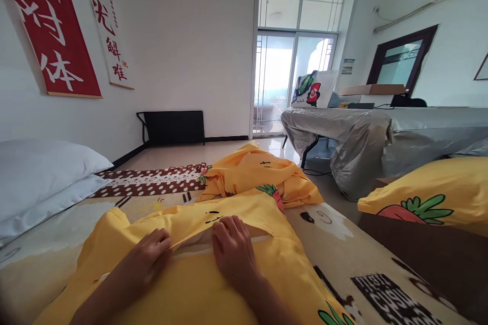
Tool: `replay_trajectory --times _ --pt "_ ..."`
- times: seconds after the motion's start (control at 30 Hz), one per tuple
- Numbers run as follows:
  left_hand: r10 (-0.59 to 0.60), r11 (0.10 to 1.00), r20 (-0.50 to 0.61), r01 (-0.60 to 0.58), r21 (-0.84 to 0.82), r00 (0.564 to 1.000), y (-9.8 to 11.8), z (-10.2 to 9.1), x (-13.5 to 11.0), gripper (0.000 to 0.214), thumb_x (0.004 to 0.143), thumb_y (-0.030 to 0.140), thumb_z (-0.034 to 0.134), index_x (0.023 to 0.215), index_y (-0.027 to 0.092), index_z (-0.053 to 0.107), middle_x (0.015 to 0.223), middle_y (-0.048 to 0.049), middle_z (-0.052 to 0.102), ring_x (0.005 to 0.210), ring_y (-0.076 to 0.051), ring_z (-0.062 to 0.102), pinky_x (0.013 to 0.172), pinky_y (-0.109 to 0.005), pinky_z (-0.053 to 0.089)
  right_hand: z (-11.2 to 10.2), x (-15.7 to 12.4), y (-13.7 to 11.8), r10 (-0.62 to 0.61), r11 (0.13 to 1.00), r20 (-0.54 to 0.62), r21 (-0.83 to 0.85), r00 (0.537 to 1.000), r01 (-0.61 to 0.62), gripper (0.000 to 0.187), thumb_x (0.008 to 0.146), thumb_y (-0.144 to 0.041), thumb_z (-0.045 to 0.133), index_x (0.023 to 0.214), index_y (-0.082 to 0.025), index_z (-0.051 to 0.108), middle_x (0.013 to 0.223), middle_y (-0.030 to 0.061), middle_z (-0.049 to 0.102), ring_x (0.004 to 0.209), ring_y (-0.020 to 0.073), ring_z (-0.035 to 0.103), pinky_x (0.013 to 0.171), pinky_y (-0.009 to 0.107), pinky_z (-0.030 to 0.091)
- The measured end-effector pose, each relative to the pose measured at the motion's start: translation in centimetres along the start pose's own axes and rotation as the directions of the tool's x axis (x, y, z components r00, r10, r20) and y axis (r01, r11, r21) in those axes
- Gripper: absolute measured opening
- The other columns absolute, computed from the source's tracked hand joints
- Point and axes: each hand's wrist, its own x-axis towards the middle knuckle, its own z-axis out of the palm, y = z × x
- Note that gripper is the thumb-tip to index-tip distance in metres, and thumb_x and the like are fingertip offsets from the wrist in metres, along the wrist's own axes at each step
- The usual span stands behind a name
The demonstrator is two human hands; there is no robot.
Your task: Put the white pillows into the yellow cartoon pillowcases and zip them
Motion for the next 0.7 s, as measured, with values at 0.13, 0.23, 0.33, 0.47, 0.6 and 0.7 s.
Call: replay_trajectory --times 0.13,0.23,0.33,0.47,0.6,0.7 --pt "-0.01 0.981 -0.007 0.008 -0.193 1.0 -0.5 -0.7 -0.3 0.031 0.094 0.031 0.032 0.096 0.02 0.06 0.117 -0.0097 0.061 0.112 -0.024 0.051 0.098 -0.037 0.041 0.6 0.0 0.4 -0.118 0.992 -0.132 -0.069 0.984 0.11 0.029 0.086 -0.011 0.046 0.111 -0.02 0.058 0.111 0.0093 0.062 0.106 0.0213 0.053 0.09 0.037 0.034" --pt "-0.061 0.966 0.032 0.067 -0.248 0.998 -0.6 -1.2 -0.4 0.033 0.095 0.037 0.032 0.101 0.022 0.06 0.11 -0.0075 0.063 0.11 -0.023 0.052 0.098 -0.035 0.039 1.0 -0.1 0.6 -0.09 0.995 -0.082 0.042 0.993 0.094 0.019 0.092 -0.01 0.042 0.091 -0.021 0.057 0.089 0.0018 0.066 0.086 0.0147 0.056 0.084 0.033 0.031" --pt "-0.088 0.962 0.054 0.099 -0.255 0.995 -0.5 -1.4 -0.4 0.036 0.096 0.042 0.029 0.089 0.022 0.058 0.097 -0.0055 0.064 0.099 -0.023 0.054 0.089 -0.034 0.04 1.2 -0.2 0.8 -0.071 0.991 -0.057 0.109 0.996 0.077 0.017 0.094 -0.01 0.041 0.086 -0.02 0.053 0.081 0.0004 0.063 0.075 0.0132 0.053 0.08 0.031 0.031" --pt "-0.131 0.971 0.073 0.143 -0.191 0.989 -0.4 -1.5 -0.4 0.039 0.095 0.046 0.028 0.07 0.021 0.045 0.08 -0.0046 0.059 0.082 -0.022 0.053 0.076 -0.032 0.037 1.3 -0.3 0.9 -0.033 0.988 -0.037 0.152 0.999 0.038 0.021 0.095 -0.015 0.038 0.076 -0.02 0.044 0.072 0.0013 0.055 0.068 0.0146 0.046 0.07 0.028 0.033" --pt "-0.204 0.97 0.075 0.212 -0.116 0.976 -0.6 -1.4 -0.3 0.039 0.093 0.048 0.031 0.066 0.021 0.041 0.071 -0.0039 0.055 0.073 -0.021 0.051 0.068 -0.031 0.033 1.4 -0.4 0.8 0.013 0.983 0.018 0.182 1.0 -0.016 0.024 0.095 -0.019 0.035 0.071 -0.02 0.038 0.069 0.0016 0.052 0.066 0.0148 0.045 0.064 0.026 0.032" --pt "-0.212 0.97 0.058 0.217 -0.109 0.976 -0.7 -1.2 -0.2 0.039 0.093 0.046 0.031 0.067 0.021 0.043 0.071 -0.0039 0.055 0.072 -0.021 0.051 0.067 -0.031 0.032 1.6 -0.6 0.9 0.035 0.985 0.052 0.168 0.998 -0.044 0.026 0.095 -0.02 0.034 0.07 -0.021 0.035 0.067 0.0011 0.051 0.063 0.014 0.045 0.061 0.025 0.031"
